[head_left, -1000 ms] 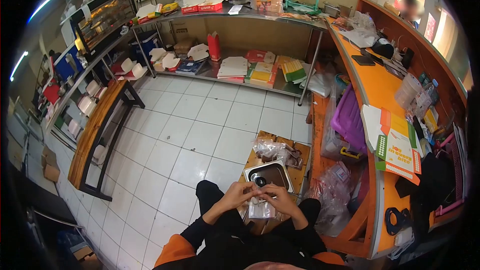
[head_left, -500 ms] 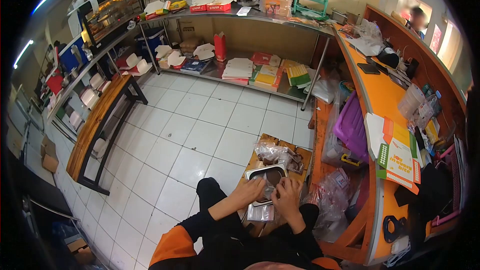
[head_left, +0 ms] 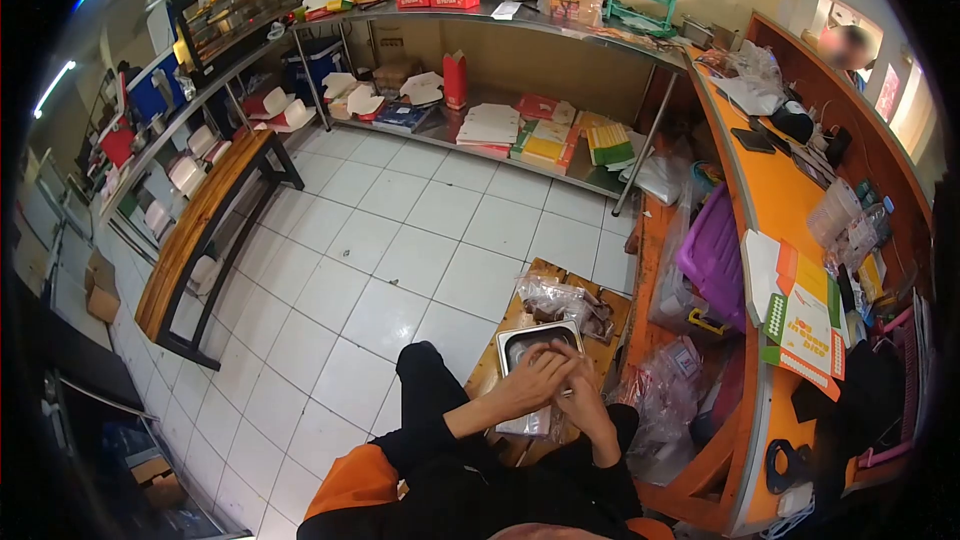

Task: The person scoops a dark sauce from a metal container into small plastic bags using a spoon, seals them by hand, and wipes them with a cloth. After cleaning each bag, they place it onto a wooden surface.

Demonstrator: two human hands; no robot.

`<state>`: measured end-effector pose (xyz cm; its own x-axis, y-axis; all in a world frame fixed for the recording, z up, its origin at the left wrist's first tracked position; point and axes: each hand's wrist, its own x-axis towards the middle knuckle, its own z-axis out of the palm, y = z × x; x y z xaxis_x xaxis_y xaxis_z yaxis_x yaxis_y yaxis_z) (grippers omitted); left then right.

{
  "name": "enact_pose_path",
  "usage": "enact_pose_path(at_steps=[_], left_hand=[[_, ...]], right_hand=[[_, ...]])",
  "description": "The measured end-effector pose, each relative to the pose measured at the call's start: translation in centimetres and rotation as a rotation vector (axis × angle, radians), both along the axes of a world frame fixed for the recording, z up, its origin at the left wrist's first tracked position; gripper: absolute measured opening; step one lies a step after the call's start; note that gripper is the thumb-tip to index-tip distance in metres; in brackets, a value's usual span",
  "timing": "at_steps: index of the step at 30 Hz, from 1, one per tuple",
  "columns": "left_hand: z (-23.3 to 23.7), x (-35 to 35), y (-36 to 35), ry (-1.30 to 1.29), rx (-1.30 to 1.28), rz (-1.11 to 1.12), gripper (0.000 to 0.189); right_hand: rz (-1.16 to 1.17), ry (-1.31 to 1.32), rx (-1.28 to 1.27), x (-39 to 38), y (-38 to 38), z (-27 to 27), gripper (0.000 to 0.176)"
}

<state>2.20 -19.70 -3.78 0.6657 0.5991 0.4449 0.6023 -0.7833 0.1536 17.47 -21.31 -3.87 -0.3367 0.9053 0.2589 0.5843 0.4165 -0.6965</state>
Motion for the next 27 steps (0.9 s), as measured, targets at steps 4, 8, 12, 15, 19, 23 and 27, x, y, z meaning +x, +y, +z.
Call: enact_pose_path(at_steps=[4,8,12,15,19,23,27], left_hand=[[0.0,-0.1,-0.3,0.061,0.090,0.093,0.058],[0.1,-0.9,-0.4,0.155,-0.006,0.070,0.067],[-3.1,-2.1,-0.3,0.153,-0.129,-0.019,0.067],[-1.3,-2.2,-1.4,0.159,-0.148,-0.022,0.068],[-1.2,-1.9,-2.1,0.181,-0.114,0.002,0.067],[-2.7,-2.6,-2.1,0.083,-0.276,0.000,0.069],[-3.0,-4.8,-1.2,-0.089,-0.558,0.148,0.051]], right_hand=[[-0.122,-0.139,-0.038,-1.0,-0.4,2.6,0.041],[-0.130,-0.167,-0.003,-0.9,-0.1,0.0,0.039],[-0.041,-0.228,0.009,-0.5,-0.6,-2.2,0.032],[0.028,-0.117,-0.119,-0.2,-1.2,-2.3,0.033],[-0.022,-0.113,-0.193,-1.0,-2.0,-1.5,0.030],[0.080,0.013,-0.261,-0.4,-2.0,-2.9,0.029],[-0.130,0.103,-0.241,3.1,-0.3,-3.3,0.022]])
